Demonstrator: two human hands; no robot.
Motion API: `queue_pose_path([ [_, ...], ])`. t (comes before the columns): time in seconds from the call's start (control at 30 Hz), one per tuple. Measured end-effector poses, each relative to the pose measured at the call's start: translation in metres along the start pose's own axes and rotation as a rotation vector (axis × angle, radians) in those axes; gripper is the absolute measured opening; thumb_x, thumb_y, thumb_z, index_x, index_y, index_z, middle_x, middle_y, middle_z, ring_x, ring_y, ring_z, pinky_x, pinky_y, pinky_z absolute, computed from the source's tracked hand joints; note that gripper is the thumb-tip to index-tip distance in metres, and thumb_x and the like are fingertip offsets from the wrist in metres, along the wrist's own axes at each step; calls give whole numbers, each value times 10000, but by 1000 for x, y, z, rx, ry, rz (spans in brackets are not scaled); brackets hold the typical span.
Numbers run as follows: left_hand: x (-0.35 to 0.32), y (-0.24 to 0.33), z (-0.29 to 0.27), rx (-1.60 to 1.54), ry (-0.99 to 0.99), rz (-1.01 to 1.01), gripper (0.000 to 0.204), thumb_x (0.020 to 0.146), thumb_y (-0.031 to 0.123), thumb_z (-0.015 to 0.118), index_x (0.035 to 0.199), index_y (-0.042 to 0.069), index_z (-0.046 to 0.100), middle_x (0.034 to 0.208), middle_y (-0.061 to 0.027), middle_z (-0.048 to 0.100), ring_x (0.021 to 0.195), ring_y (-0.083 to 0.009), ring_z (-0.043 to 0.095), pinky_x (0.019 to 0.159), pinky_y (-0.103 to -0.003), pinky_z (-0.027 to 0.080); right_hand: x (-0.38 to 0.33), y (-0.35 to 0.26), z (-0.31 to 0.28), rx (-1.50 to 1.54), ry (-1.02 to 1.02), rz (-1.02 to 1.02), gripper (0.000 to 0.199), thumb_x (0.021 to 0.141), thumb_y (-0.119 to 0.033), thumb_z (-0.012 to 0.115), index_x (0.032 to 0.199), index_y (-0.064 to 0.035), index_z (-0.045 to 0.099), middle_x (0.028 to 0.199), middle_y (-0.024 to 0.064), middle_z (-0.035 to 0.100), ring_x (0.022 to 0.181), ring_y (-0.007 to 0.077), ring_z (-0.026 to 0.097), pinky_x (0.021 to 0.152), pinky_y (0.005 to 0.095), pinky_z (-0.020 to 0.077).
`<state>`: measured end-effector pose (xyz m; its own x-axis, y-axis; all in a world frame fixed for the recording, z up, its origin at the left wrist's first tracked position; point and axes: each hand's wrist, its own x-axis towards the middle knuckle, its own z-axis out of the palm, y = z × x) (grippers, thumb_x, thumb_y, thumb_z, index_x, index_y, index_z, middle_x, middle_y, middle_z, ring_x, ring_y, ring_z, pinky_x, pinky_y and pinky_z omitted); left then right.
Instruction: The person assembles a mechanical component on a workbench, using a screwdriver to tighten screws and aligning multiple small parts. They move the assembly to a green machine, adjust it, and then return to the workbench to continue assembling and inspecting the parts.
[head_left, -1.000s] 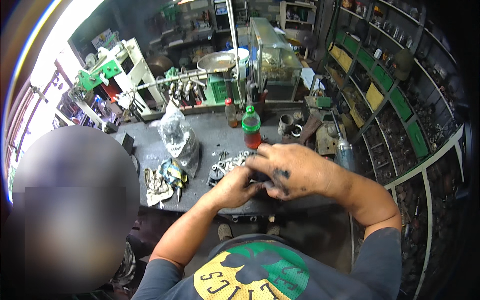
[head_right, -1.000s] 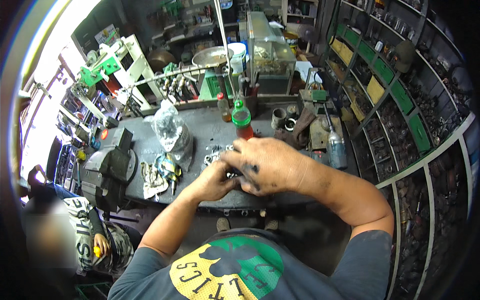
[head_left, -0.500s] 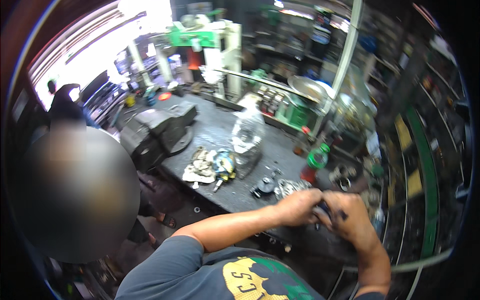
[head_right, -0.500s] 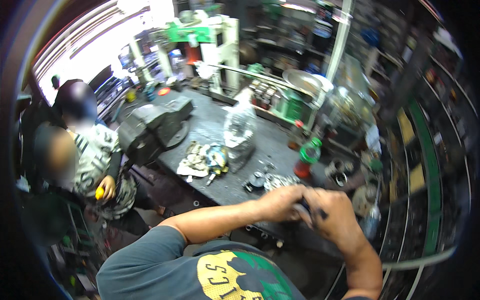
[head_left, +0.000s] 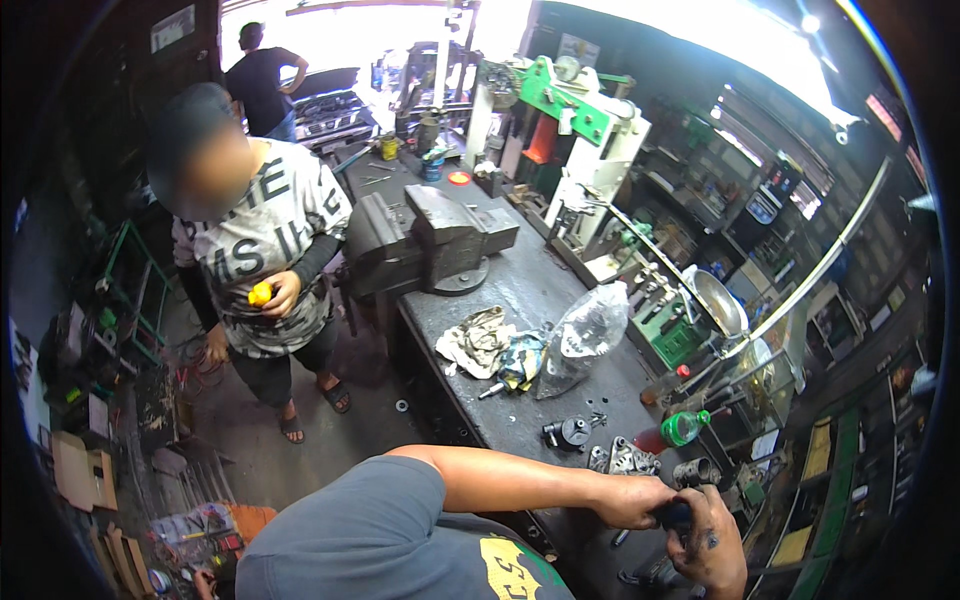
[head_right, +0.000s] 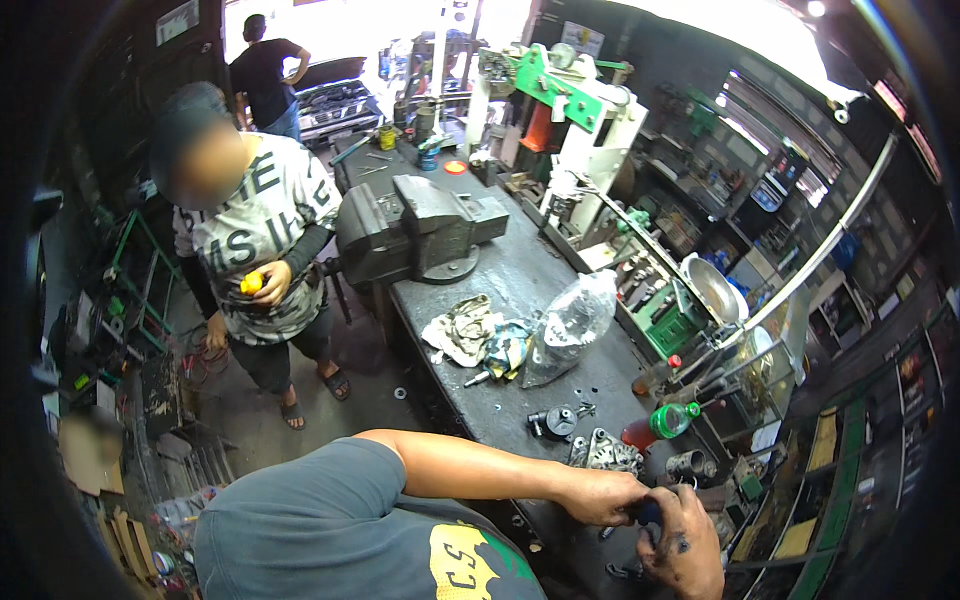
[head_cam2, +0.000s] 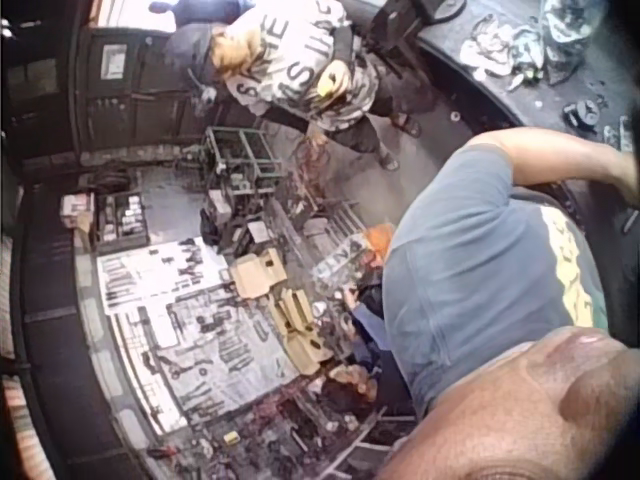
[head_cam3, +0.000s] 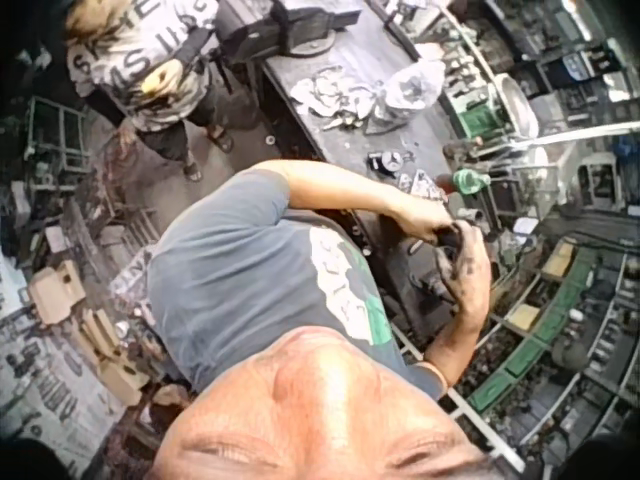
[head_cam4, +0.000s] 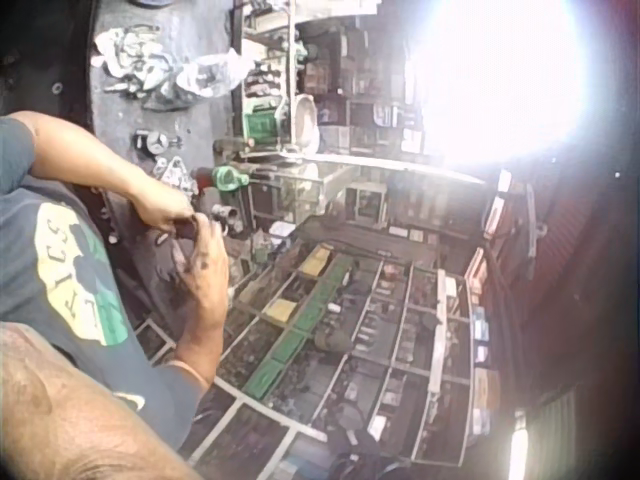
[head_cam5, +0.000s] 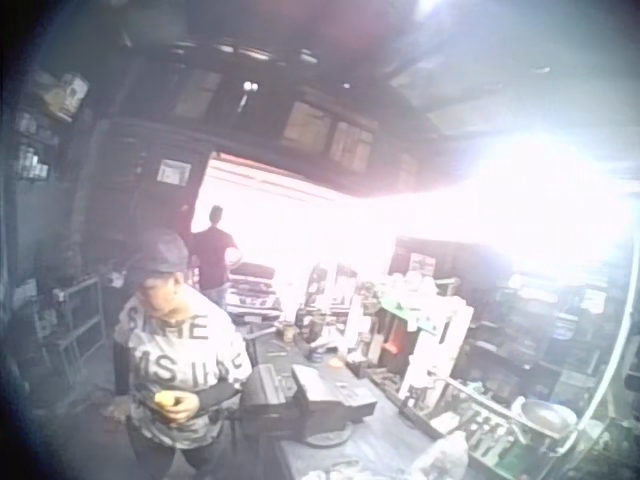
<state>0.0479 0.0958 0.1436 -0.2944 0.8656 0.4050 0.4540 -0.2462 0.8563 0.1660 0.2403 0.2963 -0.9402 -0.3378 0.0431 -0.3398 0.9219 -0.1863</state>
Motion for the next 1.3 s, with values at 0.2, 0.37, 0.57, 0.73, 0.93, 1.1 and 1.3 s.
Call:
queue_pose_path([
  [0.2, 9, 2, 16, 203, 139, -136, 503, 768, 187, 861, 1192, -10, 678, 1133, -221, 698, 1150, -447, 678, 993, -495, 555, 7, 16, 20, -85, 101, 12, 310, 867, -274, 820, 1008, -30, 690, 852, 216, 702, 783, 469, 697, 726, 523, 549],
  [0.37, 2, -26, 19, 110, 116, 36, 425, 769, 114, 839, 1142, -6, 675, 1121, -237, 691, 1153, -440, 669, 998, -507, 547, 7, -21, -12, -10, -32, 33, 495, 908, -126, 806, 1362, -31, 633, 1298, 254, 675, 1169, 481, 658, 984, 502, 555],
  [0.57, 5, -8, 25, 182, 270, 134, 466, 756, 117, 852, 1167, -20, 677, 1102, -229, 699, 1116, -444, 681, 980, -482, 563, 4, -5, -3, -108, -1, -17, 381, 960, -262, 808, 1254, -43, 702, 1100, 234, 716, 1022, 462, 698, 858, 475, 577],
  [0.73, 2, -19, 17, 70, 189, 85, 521, 708, 141, 905, 1163, 3, 692, 1118, -209, 711, 1108, -422, 700, 932, -479, 571, 12, -26, -7, -23, -58, 142, 357, 945, -156, 767, 1271, -34, 686, 1182, 239, 693, 1091, 484, 666, 943, 496, 555],
  [0.93, -1, 6, 15, 79, 178, 33, 524, 699, 167, 918, 1133, -5, 679, 1126, -202, 714, 1130, -412, 694, 939, -493, 562, 0, -7, -7, 26, 27, -63, 349, 963, -155, 764, 1278, -29, 680, 1190, 251, 711, 1079, 472, 686, 919, 487, 569],
  [1.1, 7, -29, 19, 327, 151, 95, 520, 749, 210, 899, 1184, 16, 689, 1058, -218, 720, 1072, -446, 705, 936, -497, 577, 2, -5, 2, 14, -1, 157, 324, 944, -158, 786, 1234, -33, 712, 1114, 254, 726, 1016, 479, 704, 901, 488, 575],
  [1.3, 2, -20, 22, 185, 128, 43, 485, 729, 219, 907, 1115, 13, 697, 1102, -196, 705, 1078, -447, 682, 929, -493, 573, 1, -2, -7, 34, 28, -129, 311, 956, -71, 706, 1256, 0, 665, 1255, 273, 643, 1143, 484, 650, 994, 495, 540],
])
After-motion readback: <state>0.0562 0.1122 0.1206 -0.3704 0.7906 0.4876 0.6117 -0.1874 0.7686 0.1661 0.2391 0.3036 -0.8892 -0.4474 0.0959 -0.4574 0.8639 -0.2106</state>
